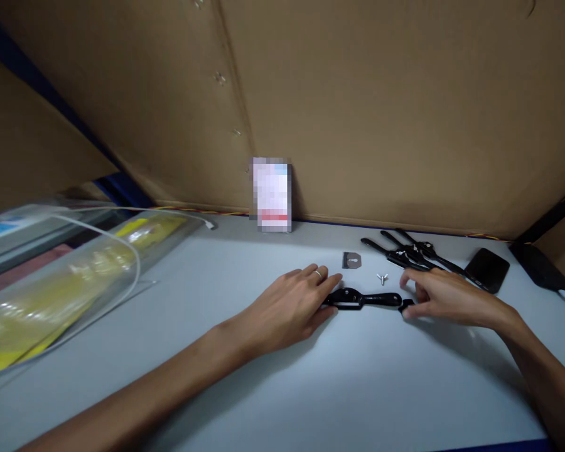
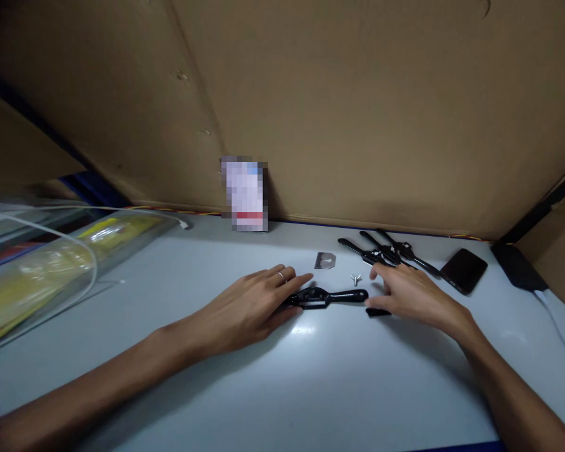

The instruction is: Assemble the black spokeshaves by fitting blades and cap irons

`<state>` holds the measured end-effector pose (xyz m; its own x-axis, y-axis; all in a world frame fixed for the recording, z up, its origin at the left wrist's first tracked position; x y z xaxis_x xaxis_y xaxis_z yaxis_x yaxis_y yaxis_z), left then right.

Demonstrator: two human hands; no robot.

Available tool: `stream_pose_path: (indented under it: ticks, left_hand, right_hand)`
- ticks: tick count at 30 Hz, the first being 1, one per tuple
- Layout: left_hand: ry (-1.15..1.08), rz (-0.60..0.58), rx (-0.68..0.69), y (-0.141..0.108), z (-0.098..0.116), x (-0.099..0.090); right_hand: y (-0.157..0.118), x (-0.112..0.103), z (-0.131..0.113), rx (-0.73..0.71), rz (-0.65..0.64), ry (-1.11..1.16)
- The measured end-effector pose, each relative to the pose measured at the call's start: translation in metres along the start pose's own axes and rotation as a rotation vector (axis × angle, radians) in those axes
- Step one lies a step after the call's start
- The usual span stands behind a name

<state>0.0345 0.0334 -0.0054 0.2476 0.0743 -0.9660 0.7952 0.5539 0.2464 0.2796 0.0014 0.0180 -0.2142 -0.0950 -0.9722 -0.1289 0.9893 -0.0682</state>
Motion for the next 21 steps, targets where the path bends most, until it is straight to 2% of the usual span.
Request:
stream_pose_path:
  ticks: [2, 3, 9, 13, 16, 18, 21]
  left_hand:
    - [-0.001, -0.025, -0.009, -0.001, -0.003, -0.003]
    - [-0.010, -0.040, -0.004, -0.001, -0.004, -0.004]
    - [-0.087, -0.078, 0.092, -0.002, -0.004, -0.002]
    - [-0.103, -0.001, 0.131, -0.002, 0.007, 0.001]
    - [-0.096, 0.019, 0.156, -0.002, 0.017, 0.002]
    - [-0.109, 0.015, 0.165, -0.002, 0.023, 0.003]
    - [-0.137, 0.030, 0.192, -0.003, 0.030, 0.004]
  right_hand:
    - [-0.006, 0.000, 0.001, -0.001, -0.111, -0.033]
    - [-0.007, 0.000, 0.003, -0.004, -0.125, -0.045]
    - [0.005, 0.003, 0.012, 0.024, 0.083, -0.092]
    - [0.013, 0.013, 0.002, -0.054, 0.146, 0.086]
    - [0.013, 0.011, -0.006, -0.095, 0.319, 0.198]
    - [0.012, 0.012, -0.012, -0.169, 0.407, 0.173]
    - [0.012, 0.020, -0.024, -0.334, 0.403, 0.123]
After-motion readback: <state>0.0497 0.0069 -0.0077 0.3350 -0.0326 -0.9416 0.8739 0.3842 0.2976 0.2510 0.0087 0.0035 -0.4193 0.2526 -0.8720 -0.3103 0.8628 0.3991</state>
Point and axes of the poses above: each hand's wrist, its own y-axis towards the middle knuckle, its own x-axis out of the palm, z = x × y, the point moved 5 cm from there along y, towards the middle knuckle, and after that the axes turned 7 degrees about z, right-handed, at the moved point
